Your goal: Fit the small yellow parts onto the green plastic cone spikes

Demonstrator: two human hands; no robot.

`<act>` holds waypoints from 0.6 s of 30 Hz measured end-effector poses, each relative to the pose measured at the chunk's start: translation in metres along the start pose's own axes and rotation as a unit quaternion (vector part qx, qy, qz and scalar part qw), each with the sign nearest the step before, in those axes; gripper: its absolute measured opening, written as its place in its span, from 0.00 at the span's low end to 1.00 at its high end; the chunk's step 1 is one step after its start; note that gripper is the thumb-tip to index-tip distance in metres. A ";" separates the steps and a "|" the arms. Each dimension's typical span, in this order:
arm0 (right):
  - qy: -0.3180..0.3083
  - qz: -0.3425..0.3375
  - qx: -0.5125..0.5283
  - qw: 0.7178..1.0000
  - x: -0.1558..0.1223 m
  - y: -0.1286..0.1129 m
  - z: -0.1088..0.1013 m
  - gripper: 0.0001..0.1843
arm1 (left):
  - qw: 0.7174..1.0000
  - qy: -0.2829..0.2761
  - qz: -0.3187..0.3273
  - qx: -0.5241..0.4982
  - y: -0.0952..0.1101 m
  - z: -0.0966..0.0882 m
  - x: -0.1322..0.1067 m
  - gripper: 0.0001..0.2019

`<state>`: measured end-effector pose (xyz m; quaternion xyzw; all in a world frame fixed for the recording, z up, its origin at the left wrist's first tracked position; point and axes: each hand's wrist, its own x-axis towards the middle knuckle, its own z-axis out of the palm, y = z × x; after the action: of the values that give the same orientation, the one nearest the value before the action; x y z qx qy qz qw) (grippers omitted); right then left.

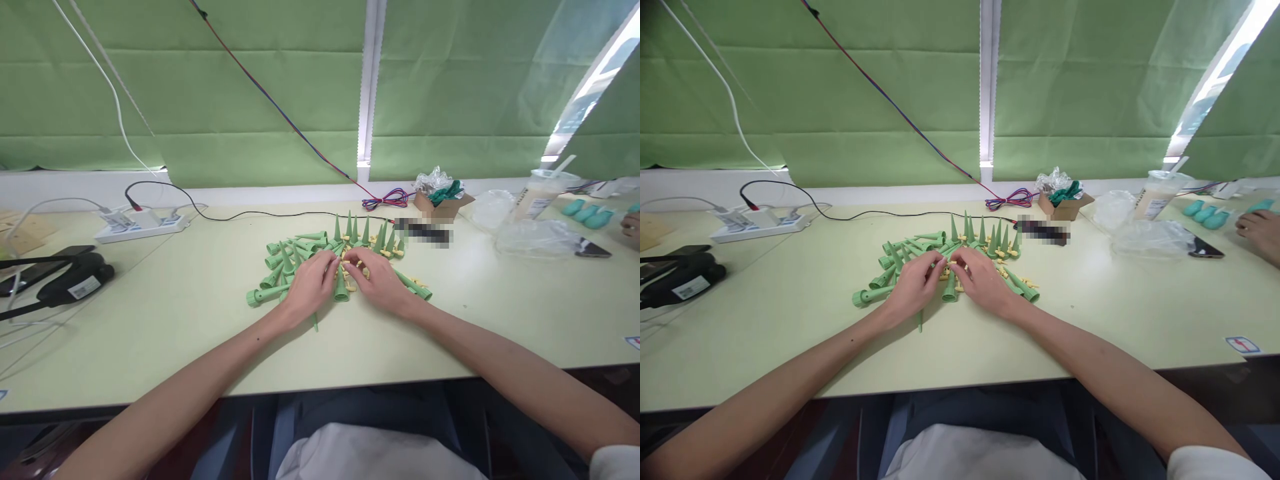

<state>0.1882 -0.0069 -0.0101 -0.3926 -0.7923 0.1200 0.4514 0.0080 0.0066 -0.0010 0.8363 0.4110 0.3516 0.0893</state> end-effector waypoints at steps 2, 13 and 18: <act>0.000 0.001 0.001 1.000 0.000 0.000 0.000 0.06 | 1.000 -0.002 0.001 0.001 0.000 0.000 0.000 0.13; -0.001 0.005 -0.004 1.000 0.000 0.001 0.000 0.07 | 1.000 -0.009 0.005 0.011 -0.001 0.000 0.000 0.13; 0.017 0.020 -0.019 0.999 0.002 0.003 -0.001 0.07 | 1.000 0.009 -0.008 0.005 0.003 -0.003 0.001 0.12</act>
<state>0.1901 -0.0034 -0.0105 -0.4189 -0.7787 0.1077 0.4545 0.0083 0.0049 0.0028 0.8305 0.4201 0.3560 0.0840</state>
